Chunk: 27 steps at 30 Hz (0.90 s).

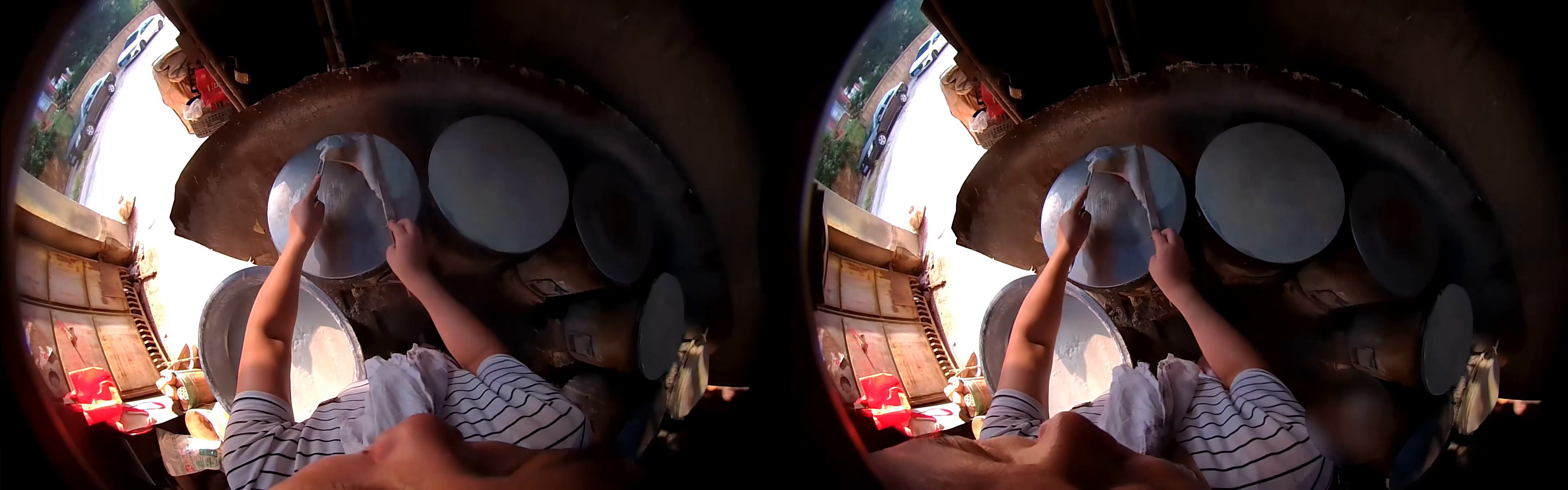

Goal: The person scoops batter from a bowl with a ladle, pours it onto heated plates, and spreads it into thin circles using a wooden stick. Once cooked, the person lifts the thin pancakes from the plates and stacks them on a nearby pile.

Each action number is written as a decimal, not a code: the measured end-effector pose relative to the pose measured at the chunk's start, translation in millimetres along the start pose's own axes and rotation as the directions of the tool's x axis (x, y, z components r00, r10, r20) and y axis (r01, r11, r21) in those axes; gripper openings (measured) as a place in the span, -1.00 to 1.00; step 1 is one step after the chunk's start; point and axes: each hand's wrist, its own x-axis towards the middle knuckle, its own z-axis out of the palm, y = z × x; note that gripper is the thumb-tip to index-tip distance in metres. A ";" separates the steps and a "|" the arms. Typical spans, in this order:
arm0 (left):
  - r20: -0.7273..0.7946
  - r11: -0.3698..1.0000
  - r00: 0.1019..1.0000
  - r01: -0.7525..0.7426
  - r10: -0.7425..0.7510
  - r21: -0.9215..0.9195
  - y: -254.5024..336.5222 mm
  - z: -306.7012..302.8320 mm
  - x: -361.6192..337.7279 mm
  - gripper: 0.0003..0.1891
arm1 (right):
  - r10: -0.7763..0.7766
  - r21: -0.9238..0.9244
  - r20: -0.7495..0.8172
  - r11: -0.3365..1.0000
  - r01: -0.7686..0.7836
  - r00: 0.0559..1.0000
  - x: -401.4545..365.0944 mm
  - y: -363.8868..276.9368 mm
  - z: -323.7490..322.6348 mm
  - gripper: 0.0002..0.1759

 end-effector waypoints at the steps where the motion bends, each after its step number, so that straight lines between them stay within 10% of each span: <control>1: -0.088 0.996 0.993 -0.084 0.082 -0.025 -12.7 9.8 3.2 -0.37 | -0.008 0.016 0.011 1.000 0.008 1.000 15.0 10.9 9.0 -0.69; 4: -0.234 0.958 0.929 -0.282 0.285 0.049 -56.9 21.3 14.9 -0.37 | -0.072 -0.074 0.028 0.994 0.074 0.997 35.7 41.0 -9.0 -0.67; 9: 0.110 0.890 0.967 0.254 -0.230 -0.378 -0.4 -14.6 -20.8 -0.34 | -0.065 -0.074 0.104 0.995 0.073 0.992 25.3 7.5 15.1 -0.68; 15: 0.473 0.015 0.869 0.480 -0.145 -0.877 -25.9 -58.0 -46.3 -0.47 | -0.042 -0.022 0.121 0.999 0.045 0.992 29.3 15.8 10.4 -0.67; 18: 0.541 -0.533 0.826 0.533 0.159 -0.657 -43.6 -53.0 -59.1 -0.87 | -0.040 -0.014 0.162 0.999 0.043 0.986 45.8 -6.2 30.9 -0.67; 20: 0.516 -0.740 0.764 0.591 0.386 -0.321 -41.0 -68.0 -72.6 -0.76 | -0.052 0.004 0.148 0.999 0.052 0.988 67.0 10.7 27.0 -0.68; 27: 0.200 -0.934 0.926 0.344 0.319 -0.100 8.3 -62.0 -134.9 -0.65 | -0.036 -0.028 0.269 0.999 0.045 0.963 46.6 3.3 25.5 -0.69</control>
